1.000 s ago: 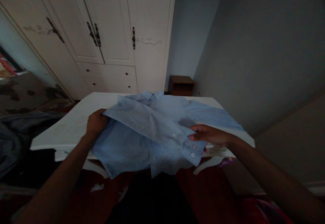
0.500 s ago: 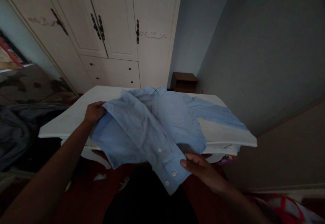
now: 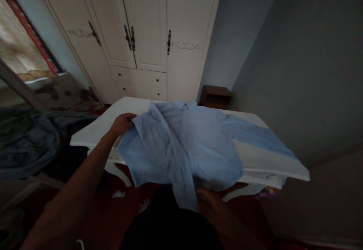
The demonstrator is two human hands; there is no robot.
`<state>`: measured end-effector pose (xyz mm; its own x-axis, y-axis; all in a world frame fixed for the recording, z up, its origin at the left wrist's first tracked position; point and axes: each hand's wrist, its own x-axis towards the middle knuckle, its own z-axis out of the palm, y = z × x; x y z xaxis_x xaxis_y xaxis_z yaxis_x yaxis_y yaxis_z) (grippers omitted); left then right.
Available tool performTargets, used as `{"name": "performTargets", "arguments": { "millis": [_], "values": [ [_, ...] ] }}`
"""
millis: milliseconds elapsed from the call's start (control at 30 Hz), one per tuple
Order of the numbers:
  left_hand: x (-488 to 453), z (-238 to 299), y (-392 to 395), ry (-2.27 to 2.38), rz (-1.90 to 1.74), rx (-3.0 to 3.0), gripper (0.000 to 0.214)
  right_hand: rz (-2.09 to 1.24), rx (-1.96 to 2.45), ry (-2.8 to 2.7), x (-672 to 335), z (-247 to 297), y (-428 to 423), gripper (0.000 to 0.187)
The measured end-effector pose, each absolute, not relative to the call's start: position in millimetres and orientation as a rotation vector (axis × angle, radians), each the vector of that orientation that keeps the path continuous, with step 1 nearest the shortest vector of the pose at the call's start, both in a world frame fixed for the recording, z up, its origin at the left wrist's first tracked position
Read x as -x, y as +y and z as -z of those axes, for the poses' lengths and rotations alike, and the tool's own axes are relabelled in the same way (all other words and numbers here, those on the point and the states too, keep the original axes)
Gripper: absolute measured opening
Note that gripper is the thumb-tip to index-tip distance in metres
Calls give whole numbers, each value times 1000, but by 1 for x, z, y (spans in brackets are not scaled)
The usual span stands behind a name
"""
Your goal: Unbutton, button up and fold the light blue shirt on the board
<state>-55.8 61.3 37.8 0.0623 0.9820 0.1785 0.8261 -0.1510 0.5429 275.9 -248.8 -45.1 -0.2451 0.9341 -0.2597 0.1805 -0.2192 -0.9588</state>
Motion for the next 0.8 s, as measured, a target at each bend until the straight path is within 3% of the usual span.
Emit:
{"name": "performTargets", "arguments": {
  "millis": [100, 233, 333, 467, 633, 800],
  "values": [
    [46, -42, 40, 1871, -847, -2101, 43, -1235, 1527, -1533, -280, 21, -228, 45],
    [18, -32, -11, 1959, -1347, -2023, 44, -905, 1550, -1744, -264, -32, -183, 40],
    [-8, -12, -59, 1884, -1642, -1833, 38, -591, 1648, -1923, -239, -61, -144, 51],
    [-33, 21, -118, 1738, -1730, -1406, 39, -283, 1889, -2140, -209, -62, -104, 65],
    [-46, 46, -155, 1616, -1343, -1196, 43, -263, 1939, -2299, -202, -57, -83, 40],
    [-65, 55, -155, 1383, -1209, -1018, 44, -610, 1695, -2324, -229, -73, -69, 38]
  ]
}}
